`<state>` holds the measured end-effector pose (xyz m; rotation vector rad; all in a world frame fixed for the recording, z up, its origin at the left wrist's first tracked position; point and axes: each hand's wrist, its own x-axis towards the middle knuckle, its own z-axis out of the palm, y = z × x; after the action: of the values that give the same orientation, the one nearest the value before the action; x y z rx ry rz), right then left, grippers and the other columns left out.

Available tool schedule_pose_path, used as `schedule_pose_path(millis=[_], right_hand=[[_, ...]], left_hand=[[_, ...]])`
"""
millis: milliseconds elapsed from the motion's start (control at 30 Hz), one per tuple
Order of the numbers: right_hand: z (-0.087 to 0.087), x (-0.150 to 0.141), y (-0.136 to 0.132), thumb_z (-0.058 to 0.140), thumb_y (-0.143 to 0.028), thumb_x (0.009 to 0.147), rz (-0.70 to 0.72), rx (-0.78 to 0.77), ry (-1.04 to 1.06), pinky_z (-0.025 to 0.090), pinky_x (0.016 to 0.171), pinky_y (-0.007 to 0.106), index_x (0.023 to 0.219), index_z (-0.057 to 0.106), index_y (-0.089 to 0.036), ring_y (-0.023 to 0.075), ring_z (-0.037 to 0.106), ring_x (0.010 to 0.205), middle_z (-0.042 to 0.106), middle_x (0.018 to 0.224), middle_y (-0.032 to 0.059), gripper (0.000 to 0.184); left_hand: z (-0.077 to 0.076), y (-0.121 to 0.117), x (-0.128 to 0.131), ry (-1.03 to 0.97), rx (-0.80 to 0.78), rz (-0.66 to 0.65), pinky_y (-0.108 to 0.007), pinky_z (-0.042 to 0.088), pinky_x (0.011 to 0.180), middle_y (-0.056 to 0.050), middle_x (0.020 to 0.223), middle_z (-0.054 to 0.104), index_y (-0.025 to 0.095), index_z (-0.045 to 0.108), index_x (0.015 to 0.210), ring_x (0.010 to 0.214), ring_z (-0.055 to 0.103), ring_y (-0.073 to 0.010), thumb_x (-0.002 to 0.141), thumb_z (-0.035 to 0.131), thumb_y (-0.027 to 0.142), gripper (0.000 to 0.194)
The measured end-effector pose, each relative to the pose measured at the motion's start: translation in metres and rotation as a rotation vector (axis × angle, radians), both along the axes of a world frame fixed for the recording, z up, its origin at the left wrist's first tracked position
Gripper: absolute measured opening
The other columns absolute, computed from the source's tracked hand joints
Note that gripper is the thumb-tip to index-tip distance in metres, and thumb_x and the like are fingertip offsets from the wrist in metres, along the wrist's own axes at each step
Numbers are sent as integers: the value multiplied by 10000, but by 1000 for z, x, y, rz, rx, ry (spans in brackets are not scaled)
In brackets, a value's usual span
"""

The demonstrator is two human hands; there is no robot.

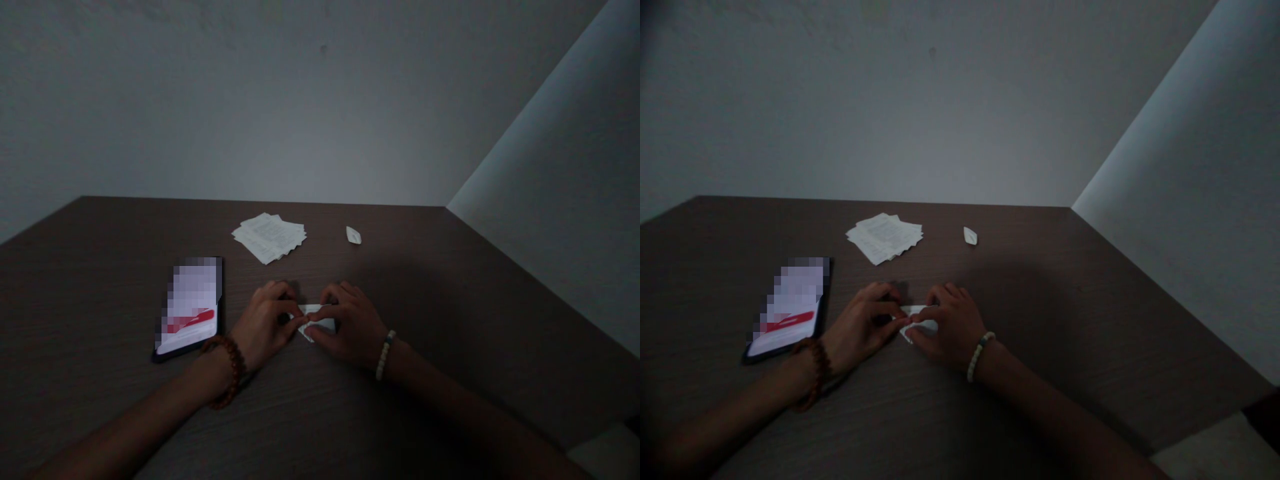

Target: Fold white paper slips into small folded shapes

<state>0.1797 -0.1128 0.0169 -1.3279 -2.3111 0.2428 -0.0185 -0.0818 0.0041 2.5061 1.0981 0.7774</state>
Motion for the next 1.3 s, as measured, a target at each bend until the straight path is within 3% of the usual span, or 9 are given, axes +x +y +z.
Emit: schedule_pose_path(millis=[400, 667, 800, 1067, 1300], right_hand=[[9, 3, -1, 740, -442, 699, 45, -61, -39, 347, 766, 333, 922, 702, -287, 195, 474, 905, 546, 963, 12, 275], [7, 3, -3, 659, -366, 794, 40, -55, -21, 340, 768, 335, 948, 693, -284, 192, 470, 906, 544, 978, 21, 179], [7, 3, -3, 684, -375, 764, 32, -47, -22, 340, 776, 341, 952, 688, -284, 200, 465, 905, 536, 964, 22, 209], [4, 4, -2, 696, -417, 734, 35, -41, -25, 335, 784, 347, 965, 681, -288, 206, 462, 910, 536, 980, 21, 265], [3, 5, -3, 685, -417, 747, 38, -22, -32, 321, 777, 348, 985, 671, -289, 211, 455, 921, 533, 994, 29, 270]], left_hand=[[4, -1, 1, 11, 9, 1, -363, 384, 752, -54, 899, 588, 198, 696, 705, 880, 519, -228, 815, 656, 291, 149], [3, -1, 0, 0, 16, 4, -356, 384, 743, -53, 893, 581, 192, 685, 692, 865, 510, -215, 828, 637, 319, 193], [3, 0, -1, 1, 35, -13, -353, 386, 734, -54, 888, 580, 194, 688, 707, 855, 503, -211, 841, 617, 319, 196], [6, -5, -6, 45, 76, -52, -399, 403, 787, -68, 955, 551, 192, 685, 831, 909, 493, -227, 833, 563, 235, 130], [10, -12, -10, 65, 174, -137, -431, 385, 796, -104, 1084, 519, 187, 668, 970, 976, 461, -260, 810, 505, 150, 231]])
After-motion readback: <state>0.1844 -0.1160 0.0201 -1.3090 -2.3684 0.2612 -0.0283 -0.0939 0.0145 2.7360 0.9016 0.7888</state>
